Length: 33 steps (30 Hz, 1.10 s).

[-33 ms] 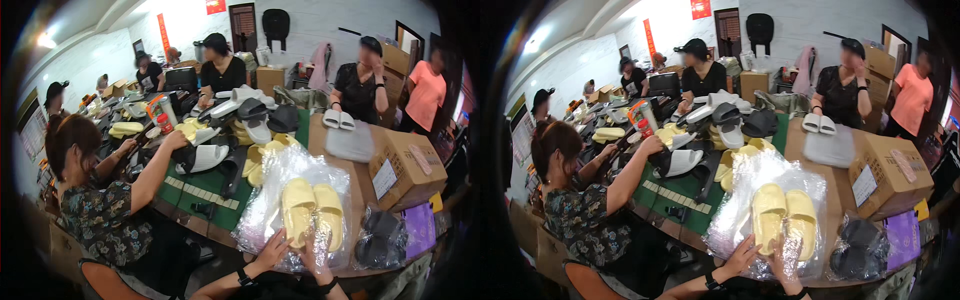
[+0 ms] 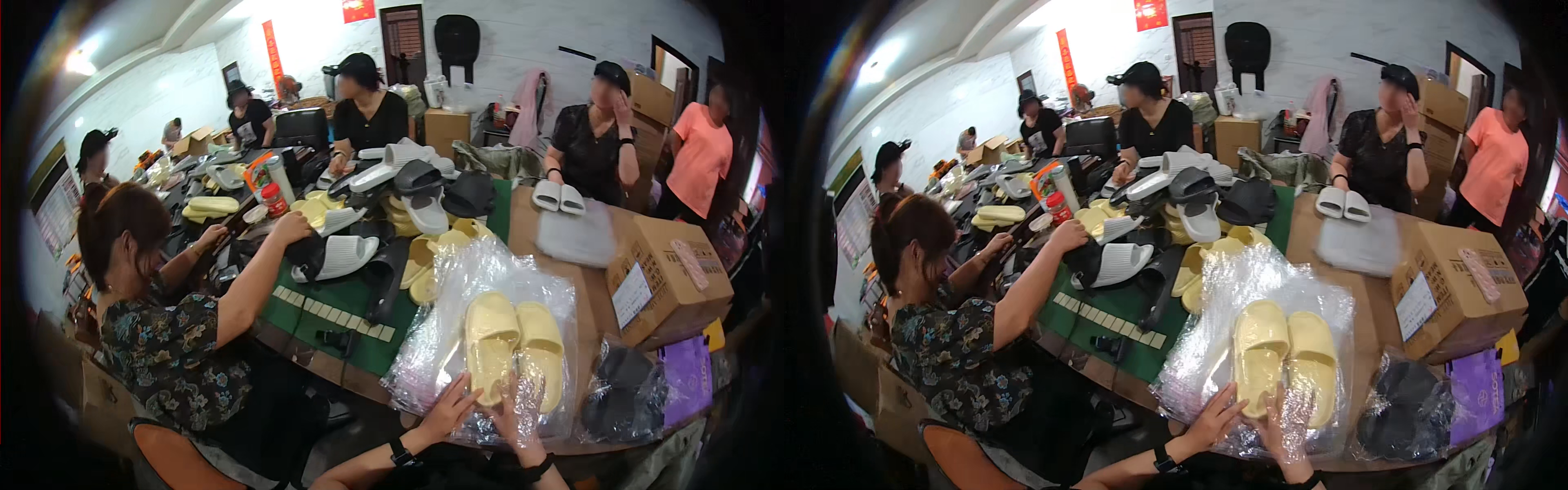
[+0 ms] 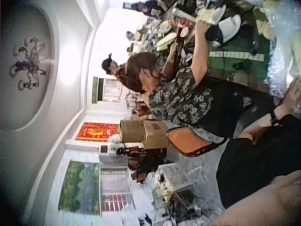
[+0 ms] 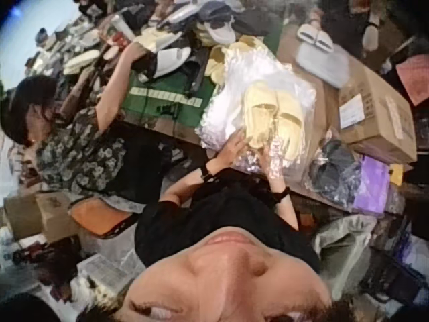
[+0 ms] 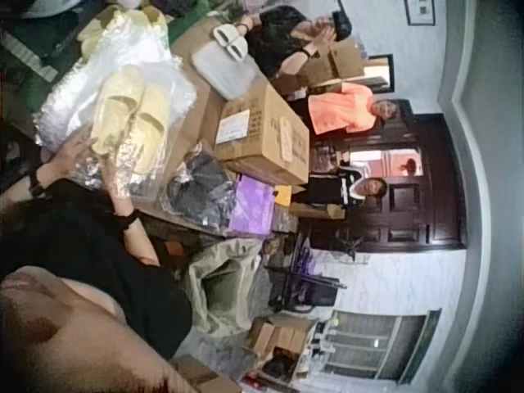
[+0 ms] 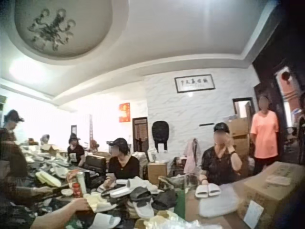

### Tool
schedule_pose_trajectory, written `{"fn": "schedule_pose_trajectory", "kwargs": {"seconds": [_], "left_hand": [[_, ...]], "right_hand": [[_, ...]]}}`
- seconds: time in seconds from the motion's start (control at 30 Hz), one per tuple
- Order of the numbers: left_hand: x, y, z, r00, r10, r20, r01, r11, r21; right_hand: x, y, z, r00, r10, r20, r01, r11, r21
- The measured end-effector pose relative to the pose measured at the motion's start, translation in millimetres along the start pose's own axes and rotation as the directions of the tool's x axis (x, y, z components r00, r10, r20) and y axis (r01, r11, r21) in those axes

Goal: The recorder is packing finished shoes into plastic bags and arranging them on a table in a manufacturing facility.

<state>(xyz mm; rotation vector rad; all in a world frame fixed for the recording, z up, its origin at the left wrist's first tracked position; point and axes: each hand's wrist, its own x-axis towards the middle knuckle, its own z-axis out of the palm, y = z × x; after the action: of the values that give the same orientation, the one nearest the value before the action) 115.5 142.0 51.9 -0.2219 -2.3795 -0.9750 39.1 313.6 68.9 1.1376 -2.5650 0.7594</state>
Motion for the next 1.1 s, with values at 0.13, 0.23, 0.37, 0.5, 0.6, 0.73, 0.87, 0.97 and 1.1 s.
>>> {"fn": "schedule_pose_trajectory", "kwargs": {"seconds": [0.13,0.23,0.37,0.5,0.6,0.73,0.87,0.97,1.1], "left_hand": [[8,-1,-9,0.999,0.015,0.033,-0.014,0.999,-0.03],[9,0,-11,0.999,0.001,0.043,0.001,0.999,-0.043],[10,0,-9,1.0,0.006,0.024,-0.005,1.0,-0.016],[9,1,-10,1.0,-0.009,0.021,0.008,1.0,0.009],[8,0,-6,1.0,-0.011,0.011,0.01,0.999,0.037],[8,3,-7,0.999,-0.003,0.033,0.002,0.999,0.039],[9,4,-6,1.0,-0.001,0.009,0.001,0.999,0.043],[10,6,-7,1.0,-0.004,0.019,0.003,0.999,0.053],[6,1,-6,1.0,-0.007,0.021,0.005,0.997,0.082]], "right_hand": [[15,-13,-34,0.993,-0.053,0.105,0.055,0.998,-0.022],[8,-6,-35,0.994,-0.049,0.102,0.056,0.996,-0.07],[-9,6,-38,1.0,-0.002,0.009,0.003,0.987,-0.16],[-26,12,-41,0.993,0.069,-0.098,-0.082,0.988,-0.134],[-37,21,-30,0.962,0.206,-0.178,-0.201,0.978,0.046],[-33,5,-38,0.879,0.416,-0.233,-0.365,0.902,0.232],[-29,-7,-36,0.808,0.546,-0.221,-0.473,0.825,0.309],[-33,3,-21,0.85,0.469,-0.238,-0.401,0.871,0.283],[-42,18,-13,0.904,0.351,-0.245,-0.297,0.926,0.232]]}}
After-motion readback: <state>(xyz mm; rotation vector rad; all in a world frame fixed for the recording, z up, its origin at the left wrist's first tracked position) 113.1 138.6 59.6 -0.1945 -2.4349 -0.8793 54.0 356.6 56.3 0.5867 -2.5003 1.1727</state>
